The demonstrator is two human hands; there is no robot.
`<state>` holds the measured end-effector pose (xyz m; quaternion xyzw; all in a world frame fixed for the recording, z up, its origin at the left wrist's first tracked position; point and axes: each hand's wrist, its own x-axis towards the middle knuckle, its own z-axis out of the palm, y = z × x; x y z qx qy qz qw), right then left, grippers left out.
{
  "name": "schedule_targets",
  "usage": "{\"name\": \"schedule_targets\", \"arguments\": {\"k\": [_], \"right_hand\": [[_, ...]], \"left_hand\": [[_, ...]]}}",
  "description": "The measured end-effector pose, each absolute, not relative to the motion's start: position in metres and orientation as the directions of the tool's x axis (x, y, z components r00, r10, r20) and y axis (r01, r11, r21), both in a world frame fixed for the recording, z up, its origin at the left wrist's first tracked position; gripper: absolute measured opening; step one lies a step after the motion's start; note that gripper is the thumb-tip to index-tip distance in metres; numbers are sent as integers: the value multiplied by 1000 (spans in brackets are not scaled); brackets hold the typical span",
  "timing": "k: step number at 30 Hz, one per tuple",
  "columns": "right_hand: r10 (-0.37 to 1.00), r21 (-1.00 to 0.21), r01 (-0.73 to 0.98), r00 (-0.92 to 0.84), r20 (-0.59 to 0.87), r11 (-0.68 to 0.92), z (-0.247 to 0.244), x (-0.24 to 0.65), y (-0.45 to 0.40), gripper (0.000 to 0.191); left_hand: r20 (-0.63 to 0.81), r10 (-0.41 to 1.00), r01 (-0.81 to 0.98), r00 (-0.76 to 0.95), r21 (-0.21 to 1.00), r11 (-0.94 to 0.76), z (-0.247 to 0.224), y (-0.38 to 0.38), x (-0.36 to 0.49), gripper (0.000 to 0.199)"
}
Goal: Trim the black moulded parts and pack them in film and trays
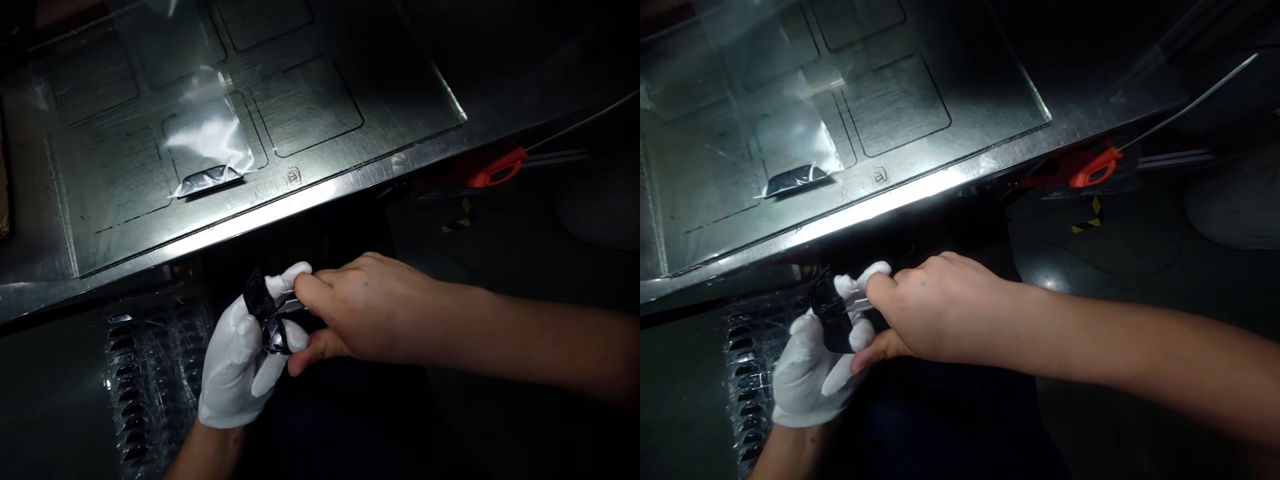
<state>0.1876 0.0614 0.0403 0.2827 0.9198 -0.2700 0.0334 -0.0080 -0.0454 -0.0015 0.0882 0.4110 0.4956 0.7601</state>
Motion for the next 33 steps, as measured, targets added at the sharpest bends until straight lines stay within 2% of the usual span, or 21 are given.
{"name": "schedule_targets", "arguments": {"k": [6,11,13,15,18,21,24,28,33], "right_hand": [[520,-490,557,-824,-224,671,32,196,65,67],[509,-567,547,-826,-243,616,22,210,67,64],[507,-645,528,-827,-243,553,18,220,70,65],[527,-776,456,-828,-190,436,14,235,75,64],[674,-880,344,-738,-38,328,11,259,84,46],[762,-801,390,-636,122,454,8,273,91,37],[709,-697,406,-674,209,591,10,274,94,37],[672,-626,448,-722,168,638,19,268,95,38],[630,-556,485,-771,94,675,27,261,92,40]], "left_hand": [[-545,826,-646,143,581,495,3,-35,4,37],[-529,835,-588,151,631,506,4,-20,19,37],[-539,823,-556,181,634,538,4,-16,26,42],[-542,824,-539,166,650,536,3,-12,31,41],[-533,840,-488,103,708,510,2,-9,39,34],[-544,832,-417,104,736,533,3,-5,46,35],[-553,819,-378,154,733,566,6,-2,51,38],[-566,805,-328,176,738,590,12,-1,53,41],[-605,784,-246,138,746,619,18,-6,48,36]]}}
